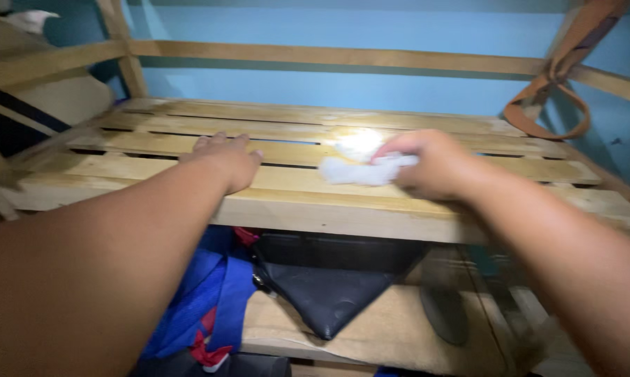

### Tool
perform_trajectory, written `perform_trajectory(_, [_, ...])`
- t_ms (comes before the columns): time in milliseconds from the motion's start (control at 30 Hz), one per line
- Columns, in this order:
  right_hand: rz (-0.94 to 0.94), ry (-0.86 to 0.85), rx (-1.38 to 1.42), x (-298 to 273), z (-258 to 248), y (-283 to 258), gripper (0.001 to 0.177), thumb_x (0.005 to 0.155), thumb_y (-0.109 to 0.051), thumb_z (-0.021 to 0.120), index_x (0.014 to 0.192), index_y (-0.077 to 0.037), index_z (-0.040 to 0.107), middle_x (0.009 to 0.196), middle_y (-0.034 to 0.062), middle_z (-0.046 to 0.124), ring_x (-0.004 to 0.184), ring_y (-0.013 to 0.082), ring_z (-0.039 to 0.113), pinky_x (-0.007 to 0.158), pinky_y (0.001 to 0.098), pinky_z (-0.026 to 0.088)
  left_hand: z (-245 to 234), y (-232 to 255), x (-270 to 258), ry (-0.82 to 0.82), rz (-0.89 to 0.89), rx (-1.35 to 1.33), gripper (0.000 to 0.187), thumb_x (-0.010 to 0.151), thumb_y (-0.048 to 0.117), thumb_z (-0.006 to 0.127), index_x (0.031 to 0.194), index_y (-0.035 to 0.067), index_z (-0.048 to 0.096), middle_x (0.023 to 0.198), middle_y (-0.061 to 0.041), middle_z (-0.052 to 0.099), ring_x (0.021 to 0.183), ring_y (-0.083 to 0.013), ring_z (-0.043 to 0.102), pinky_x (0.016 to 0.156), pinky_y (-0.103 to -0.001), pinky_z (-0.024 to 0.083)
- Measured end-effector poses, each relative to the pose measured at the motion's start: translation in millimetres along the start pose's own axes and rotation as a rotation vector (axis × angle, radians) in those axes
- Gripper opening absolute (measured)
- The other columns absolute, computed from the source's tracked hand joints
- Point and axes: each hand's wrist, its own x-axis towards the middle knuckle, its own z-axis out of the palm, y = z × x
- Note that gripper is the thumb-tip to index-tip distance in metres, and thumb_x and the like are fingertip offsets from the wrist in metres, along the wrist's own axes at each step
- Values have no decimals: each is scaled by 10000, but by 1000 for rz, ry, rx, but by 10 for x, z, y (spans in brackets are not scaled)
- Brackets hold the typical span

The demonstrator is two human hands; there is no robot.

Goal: The person wipes a wooden slatted shelf with a white towel. They then move to a sink, rinse the towel under running water, and wring it out. Finally, they return to the shelf and continue wiping the surface with the damp towel.

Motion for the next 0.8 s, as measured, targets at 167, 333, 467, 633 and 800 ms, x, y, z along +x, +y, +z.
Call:
perform_trajectory(167, [423,423,-185,-552,-870,824,385,892,-86,711,1233,-249,787,896,164,758,676,264,623,614,413,508,0,23,4,3,-6,6,649,1031,545,359,1633,351,212,1727,-9,123,1579,-309,138,1227,-608,223])
perform_trajectory(333, [266,346,-215,-1,-221,177,373,824,-144,774,1189,-226,777,986,115,774,821,246,735,741,401,582,5,4,-7,8,-27,5,648,1027,570,337,1627,362,203,1726,10,102,1583,-294,115,1237,-597,203])
perform_trajectory(467, [-273,140,-179,-20,175,-385,414,696,-76,811,1086,-214,814,946,80,787,821,189,709,780,349,576,60,-46,116,-7,-12,33,653,1030,585,316,1630,358,194,1726,-3,100,1578,-306,127,1233,-602,208])
perform_trajectory(633, [96,74,-167,-339,-664,-29,441,696,-11,795,1061,-256,834,928,66,789,782,181,684,703,346,573,202,-95,395,130,180,156,691,1061,623,332,1642,249,311,1686,-101,294,1550,-334,294,1256,-552,256])
perform_trajectory(800, [35,807,-490,-665,-1829,555,434,786,-119,815,1205,-226,781,1068,89,752,867,269,726,776,385,581,115,-33,240,40,-11,48,668,996,616,346,1613,370,267,1700,-14,203,1538,-335,249,1205,-632,261])
